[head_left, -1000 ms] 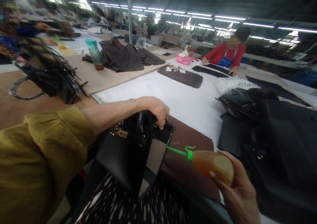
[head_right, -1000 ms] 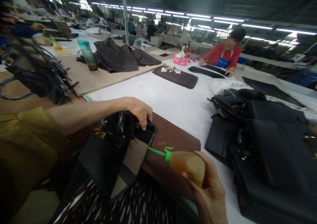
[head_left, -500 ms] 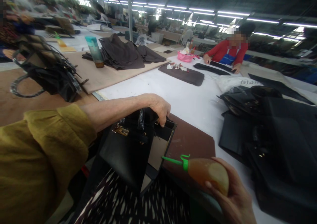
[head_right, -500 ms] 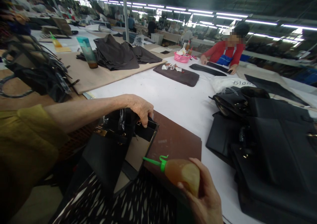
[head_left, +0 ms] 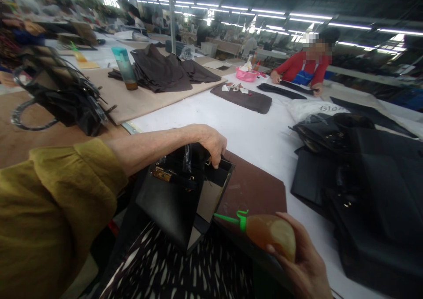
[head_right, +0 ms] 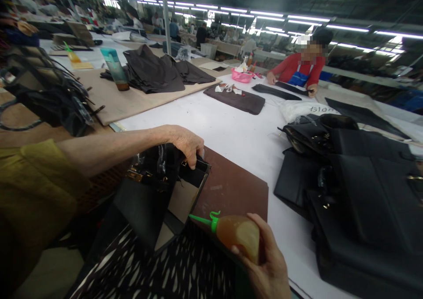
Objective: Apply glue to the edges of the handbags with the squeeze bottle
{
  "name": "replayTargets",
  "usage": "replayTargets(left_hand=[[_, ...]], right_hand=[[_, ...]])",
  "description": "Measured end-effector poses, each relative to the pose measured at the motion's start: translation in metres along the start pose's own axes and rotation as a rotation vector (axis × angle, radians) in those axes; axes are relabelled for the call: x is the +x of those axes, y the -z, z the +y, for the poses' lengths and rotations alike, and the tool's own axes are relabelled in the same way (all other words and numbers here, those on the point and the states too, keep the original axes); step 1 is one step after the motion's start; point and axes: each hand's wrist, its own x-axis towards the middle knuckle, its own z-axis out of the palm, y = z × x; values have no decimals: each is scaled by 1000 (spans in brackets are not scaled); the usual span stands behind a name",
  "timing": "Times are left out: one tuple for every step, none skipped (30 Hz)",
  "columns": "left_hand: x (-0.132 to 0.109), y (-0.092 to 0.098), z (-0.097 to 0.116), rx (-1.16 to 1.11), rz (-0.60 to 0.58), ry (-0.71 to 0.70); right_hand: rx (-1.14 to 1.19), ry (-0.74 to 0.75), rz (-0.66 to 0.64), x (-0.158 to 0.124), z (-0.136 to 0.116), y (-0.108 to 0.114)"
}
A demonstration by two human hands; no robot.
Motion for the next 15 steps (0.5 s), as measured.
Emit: replayTargets(left_hand=[[0, 0, 0, 2, 2, -2], [-1, 0, 0, 2, 4, -2], [-2, 0, 1, -1, 5, 0], [-4, 1, 2, -5, 7, 4], [-6, 2, 3, -10, 8, 9], [-9, 4, 5, -16, 10, 12], [-12, 7, 7, -16, 14, 15], [-16, 11, 10, -8, 23, 21], [-20, 16, 14, 10, 38, 32], [-25, 22, 18, 36, 60, 46], [-30, 28, 22, 69, 88, 64], [-35, 34, 28, 105, 124, 85], [-40, 40, 35, 140, 166, 108], [-45, 45, 42, 171, 214, 129], [-50, 49, 50, 202, 266, 153]], right_hand=[[3, -11, -3, -2, -1, -1], [4, -20, -7, -3, -2, -2], [6, -29, -9, -4, -2, -3], [10, -36, -12, -5, -2, -3], [14, -42, -15, -5, -3, -2], [20, -46, -17, -5, -3, -1], [26, -48, -17, -4, -3, 1], [31, -48, -16, -2, -3, 3], [34, -47, -17, 0, -3, 6], [36, -42, -15, 3, -3, 9], [38, -34, -9, 7, -3, 12], [44, -27, -2, 10, -3, 14], [55, -22, 5, 15, -3, 16], [70, -19, 9, 19, -2, 18], [90, -17, 12, 24, -2, 19]])
